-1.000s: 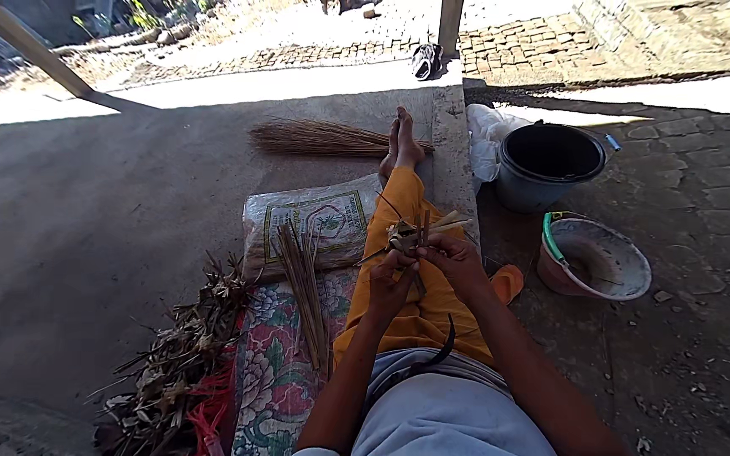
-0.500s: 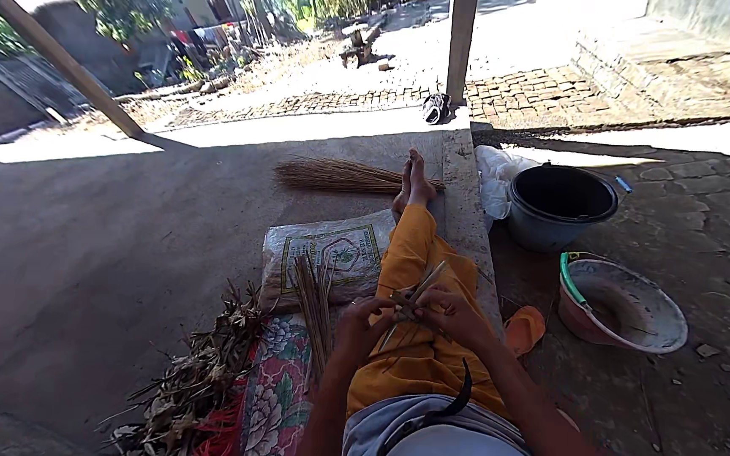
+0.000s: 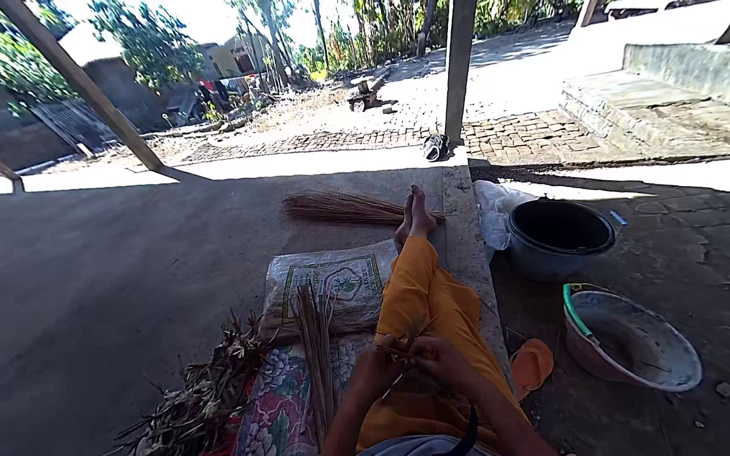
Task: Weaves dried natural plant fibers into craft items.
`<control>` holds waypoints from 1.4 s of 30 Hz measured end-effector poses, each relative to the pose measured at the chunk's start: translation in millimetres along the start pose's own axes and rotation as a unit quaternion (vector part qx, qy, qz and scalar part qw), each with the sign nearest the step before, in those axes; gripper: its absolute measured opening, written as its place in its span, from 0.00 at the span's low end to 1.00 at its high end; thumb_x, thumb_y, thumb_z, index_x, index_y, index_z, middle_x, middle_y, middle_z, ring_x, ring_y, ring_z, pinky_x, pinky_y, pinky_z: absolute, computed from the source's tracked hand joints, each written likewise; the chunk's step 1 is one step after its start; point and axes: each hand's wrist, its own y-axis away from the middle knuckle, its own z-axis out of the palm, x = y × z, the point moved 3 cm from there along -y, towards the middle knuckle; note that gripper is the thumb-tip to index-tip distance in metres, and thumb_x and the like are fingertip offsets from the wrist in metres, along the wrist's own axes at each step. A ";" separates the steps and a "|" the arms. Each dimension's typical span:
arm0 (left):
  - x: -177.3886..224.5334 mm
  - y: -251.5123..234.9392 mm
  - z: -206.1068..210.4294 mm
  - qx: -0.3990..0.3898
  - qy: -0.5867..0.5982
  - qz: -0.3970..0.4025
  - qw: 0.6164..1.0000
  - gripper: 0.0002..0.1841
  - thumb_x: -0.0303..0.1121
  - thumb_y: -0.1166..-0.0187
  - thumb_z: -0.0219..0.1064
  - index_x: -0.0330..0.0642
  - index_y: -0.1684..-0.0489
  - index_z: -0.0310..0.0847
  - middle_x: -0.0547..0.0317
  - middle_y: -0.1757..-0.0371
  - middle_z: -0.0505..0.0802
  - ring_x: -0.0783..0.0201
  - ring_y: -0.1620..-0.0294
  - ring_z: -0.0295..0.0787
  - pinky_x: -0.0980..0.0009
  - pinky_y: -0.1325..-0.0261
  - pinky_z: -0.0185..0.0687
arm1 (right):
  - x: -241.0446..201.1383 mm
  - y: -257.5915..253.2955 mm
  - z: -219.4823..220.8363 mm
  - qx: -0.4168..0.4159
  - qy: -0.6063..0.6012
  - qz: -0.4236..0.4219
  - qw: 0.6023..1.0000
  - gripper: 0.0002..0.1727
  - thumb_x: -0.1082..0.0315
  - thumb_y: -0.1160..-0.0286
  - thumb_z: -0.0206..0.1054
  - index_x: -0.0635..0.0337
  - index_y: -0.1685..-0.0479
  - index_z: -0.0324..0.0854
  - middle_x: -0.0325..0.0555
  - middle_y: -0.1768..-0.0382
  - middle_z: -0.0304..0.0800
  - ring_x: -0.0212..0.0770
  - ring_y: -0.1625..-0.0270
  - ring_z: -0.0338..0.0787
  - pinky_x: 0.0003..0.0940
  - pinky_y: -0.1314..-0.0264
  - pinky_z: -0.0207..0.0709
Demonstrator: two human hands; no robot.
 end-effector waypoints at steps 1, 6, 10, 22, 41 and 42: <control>1.3 -2.7 -1.0 -0.012 0.005 -0.010 1.000 0.16 0.38 0.27 0.74 0.43 0.45 0.86 0.60 0.62 0.91 0.65 0.70 0.83 0.60 0.58 0.80 | -0.8 0.7 -1.2 0.020 0.003 -0.017 1.000 0.10 0.69 0.23 0.67 0.68 0.62 0.90 0.52 0.58 0.93 0.49 0.44 0.86 0.46 0.32 0.72; -0.6 -2.8 -5.3 0.020 0.080 -0.046 0.995 0.12 0.32 0.31 0.77 0.40 0.52 0.89 0.65 0.63 0.94 0.73 0.69 0.84 0.69 0.57 0.81 | -7.1 -0.2 2.5 0.084 -0.010 -0.060 0.995 0.09 0.70 0.24 0.69 0.66 0.61 0.92 0.53 0.54 0.94 0.50 0.42 0.87 0.44 0.33 0.75; -5.4 2.5 -4.4 0.018 0.080 -0.057 0.995 0.08 0.32 0.28 0.75 0.39 0.57 0.92 0.63 0.63 0.95 0.72 0.64 0.89 0.67 0.51 0.85 | -11.6 -2.1 4.2 0.085 0.006 0.022 0.996 0.11 0.65 0.23 0.70 0.63 0.56 0.93 0.55 0.51 0.92 0.55 0.42 0.85 0.54 0.35 0.75; -9.9 18.1 19.1 0.131 0.038 0.152 0.979 0.06 0.31 0.28 0.73 0.42 0.60 0.96 0.62 0.66 0.96 0.71 0.66 0.87 0.68 0.54 0.82 | 10.4 -3.8 7.6 0.013 -0.158 0.143 0.977 0.07 0.70 0.21 0.68 0.65 0.57 0.86 0.40 0.69 0.85 0.27 0.67 0.80 0.27 0.59 0.75; -1.4 19.7 24.0 0.118 0.248 0.025 0.961 0.11 0.21 0.25 0.71 0.30 0.48 0.90 0.56 0.58 0.97 0.75 0.62 0.93 0.77 0.50 0.89 | 15.5 -1.5 4.8 0.016 -0.210 0.086 0.974 0.05 0.73 0.27 0.72 0.65 0.58 0.86 0.37 0.68 0.90 0.24 0.65 0.86 0.22 0.54 0.81; -2.6 19.3 25.5 0.115 0.249 0.033 0.961 0.12 0.21 0.27 0.72 0.30 0.47 0.90 0.57 0.58 0.97 0.76 0.64 0.92 0.78 0.53 0.88 | 15.0 -1.4 3.3 0.018 -0.204 0.094 0.974 0.05 0.72 0.28 0.73 0.64 0.60 0.86 0.37 0.70 0.89 0.24 0.67 0.86 0.23 0.56 0.81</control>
